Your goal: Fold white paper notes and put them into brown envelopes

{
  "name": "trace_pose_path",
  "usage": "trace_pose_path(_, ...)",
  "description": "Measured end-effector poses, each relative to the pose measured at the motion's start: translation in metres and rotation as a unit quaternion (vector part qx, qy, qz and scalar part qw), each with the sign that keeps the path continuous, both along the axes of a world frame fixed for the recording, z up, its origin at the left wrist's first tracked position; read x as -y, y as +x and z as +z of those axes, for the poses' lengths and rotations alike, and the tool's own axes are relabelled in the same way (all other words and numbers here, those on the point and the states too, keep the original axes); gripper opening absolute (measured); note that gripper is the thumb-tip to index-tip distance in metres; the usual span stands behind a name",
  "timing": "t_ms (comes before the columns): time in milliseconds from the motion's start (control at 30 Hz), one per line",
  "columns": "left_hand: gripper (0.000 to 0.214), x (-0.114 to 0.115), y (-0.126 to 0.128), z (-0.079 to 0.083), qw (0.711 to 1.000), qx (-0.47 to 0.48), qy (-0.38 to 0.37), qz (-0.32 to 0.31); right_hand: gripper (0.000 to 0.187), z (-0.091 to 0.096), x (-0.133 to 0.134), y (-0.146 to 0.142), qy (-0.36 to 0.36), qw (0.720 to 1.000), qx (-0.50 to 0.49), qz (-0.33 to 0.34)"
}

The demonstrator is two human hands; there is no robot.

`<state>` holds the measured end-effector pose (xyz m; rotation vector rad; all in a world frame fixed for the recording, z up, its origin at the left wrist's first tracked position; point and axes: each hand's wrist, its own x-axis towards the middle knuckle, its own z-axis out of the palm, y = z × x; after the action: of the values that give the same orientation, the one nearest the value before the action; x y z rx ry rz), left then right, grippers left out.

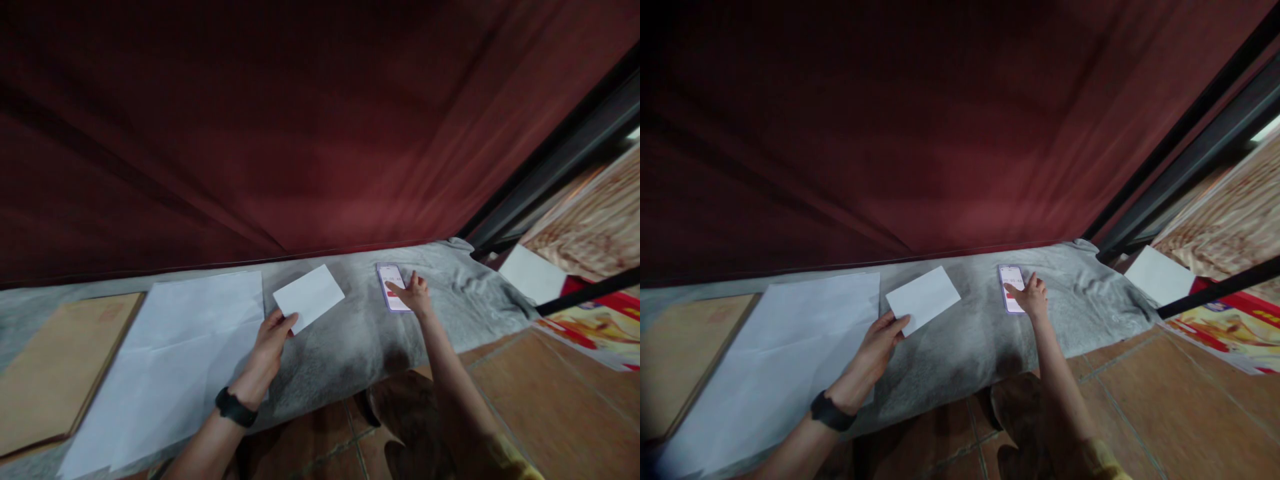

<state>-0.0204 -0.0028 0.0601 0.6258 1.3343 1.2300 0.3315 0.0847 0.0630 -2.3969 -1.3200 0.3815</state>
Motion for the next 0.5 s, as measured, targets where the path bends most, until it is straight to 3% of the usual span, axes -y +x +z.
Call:
trace_pose_path(100,0.044,0.0,0.001,0.004,0.999,0.038,-0.012,0.004,0.081,0.009,0.005,-0.013,0.132,0.989,-0.061,0.002)
trace_pose_path(200,0.038,0.001,0.004,0.006,0.995,0.097,-0.024,0.006,0.065,0.011,0.017,-0.051,0.19,0.939,-0.271,0.091)
trace_pose_path(300,0.04,0.001,0.006,0.005,0.989,0.145,-0.034,-0.003,0.048,0.01,0.037,-0.099,0.097,0.834,-0.512,0.181)
trace_pose_path(367,0.041,0.001,0.008,0.005,0.986,0.165,-0.029,-0.012,0.041,0.013,0.05,-0.125,0.024,0.771,-0.599,0.216)
trace_pose_path(500,0.041,0.001,0.011,0.008,0.98,0.194,-0.033,-0.022,0.031,0.023,0.063,-0.146,-0.034,0.719,-0.655,0.23)
